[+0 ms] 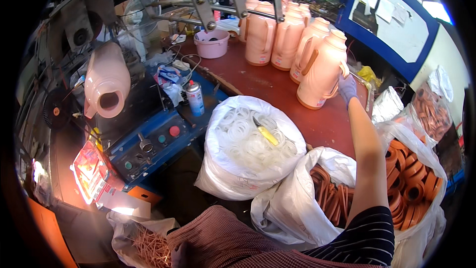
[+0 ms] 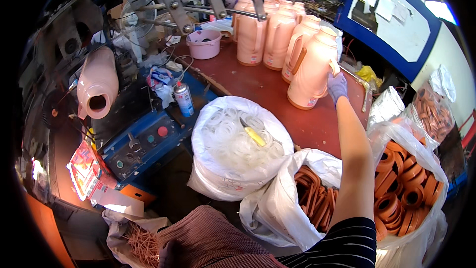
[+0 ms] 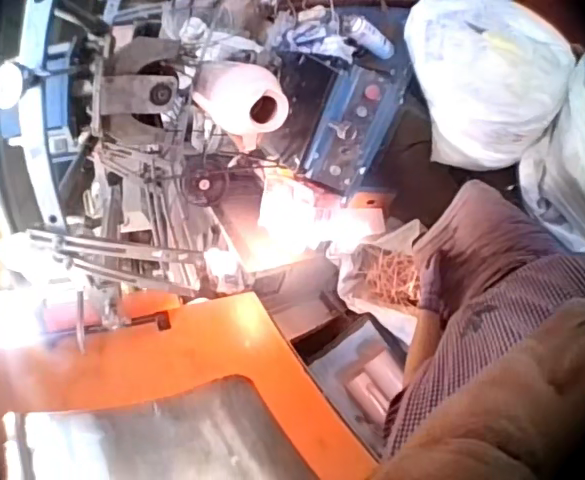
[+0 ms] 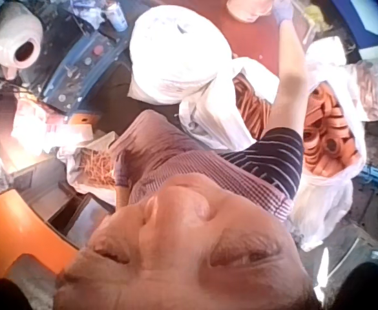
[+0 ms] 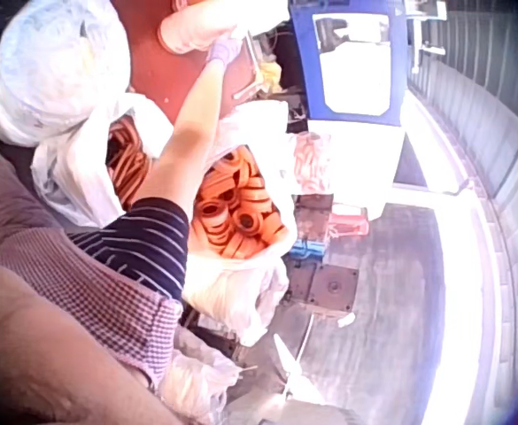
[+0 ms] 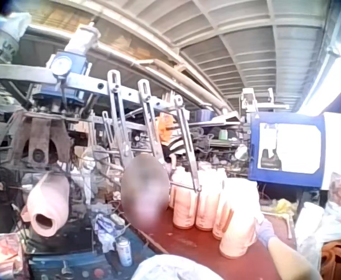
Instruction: The person assembles pink plastic pitchers by retrieving a body from a machine, inserting a handle, and applying a label. They repeat this process for multiple units, placing finished pitchers on a nearby table.
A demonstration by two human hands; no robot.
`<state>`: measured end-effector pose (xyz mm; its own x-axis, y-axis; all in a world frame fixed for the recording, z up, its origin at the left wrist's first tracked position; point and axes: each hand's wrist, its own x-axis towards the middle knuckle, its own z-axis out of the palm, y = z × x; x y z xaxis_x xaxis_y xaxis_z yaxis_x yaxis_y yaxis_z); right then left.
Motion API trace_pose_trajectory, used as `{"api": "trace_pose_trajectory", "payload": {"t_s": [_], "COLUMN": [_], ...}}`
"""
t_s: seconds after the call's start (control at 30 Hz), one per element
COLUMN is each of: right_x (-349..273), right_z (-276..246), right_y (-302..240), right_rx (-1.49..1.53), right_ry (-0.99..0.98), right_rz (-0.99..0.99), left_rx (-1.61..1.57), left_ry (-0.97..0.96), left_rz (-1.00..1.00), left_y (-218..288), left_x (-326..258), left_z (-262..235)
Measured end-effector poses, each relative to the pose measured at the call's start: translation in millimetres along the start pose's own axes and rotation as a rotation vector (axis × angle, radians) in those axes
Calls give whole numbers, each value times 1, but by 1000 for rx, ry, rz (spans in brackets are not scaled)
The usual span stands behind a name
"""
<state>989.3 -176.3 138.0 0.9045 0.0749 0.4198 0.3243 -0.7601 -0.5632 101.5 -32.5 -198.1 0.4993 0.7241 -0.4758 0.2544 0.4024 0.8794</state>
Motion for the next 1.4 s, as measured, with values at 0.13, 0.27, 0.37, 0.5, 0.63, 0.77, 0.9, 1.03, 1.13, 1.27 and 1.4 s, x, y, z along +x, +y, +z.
{"api": "trace_pose_trajectory", "payload": {"t_s": [0.13,0.27,0.37,0.5,0.63,0.77,0.9,1.03,1.13,1.27,1.4], "right_x": [15,8,11,21,-50,-156,-203,-218,-248,-352,-508], "right_z": [57,143,202,198,136,86,41,10,6,17,12], "right_y": [-31,-18,-2,3,-17,-56,-84,-90,-116,-208,-331], "right_rx": [271,684,137,59,99,245,370,257,211,324,508], "right_ry": [-15,-369,-163,-523,-618,-581,-605,-682,-783,-830,-803], "right_rz": [-81,-285,-1053,-770,-235,-141,-65,-6,-330,-592,-1276], "left_rx": [-325,-129,-487,-434,-146,508,791,763,660,778,654], "left_ry": [228,342,499,917,1338,1401,1568,1547,1439,1520,1468], "left_rz": [-174,-45,27,191,176,-462,-900,-1168,-1217,-908,-1158], "left_y": [31,78,73,7,-104,-182,-222,-274,-317,-309,-237], "left_x": [-7,-45,-65,-64,-135,-268,-346,-413,-450,-481,-477], "left_z": [19,33,18,-58,-150,-226,-264,-313,-337,-341,-331]}}
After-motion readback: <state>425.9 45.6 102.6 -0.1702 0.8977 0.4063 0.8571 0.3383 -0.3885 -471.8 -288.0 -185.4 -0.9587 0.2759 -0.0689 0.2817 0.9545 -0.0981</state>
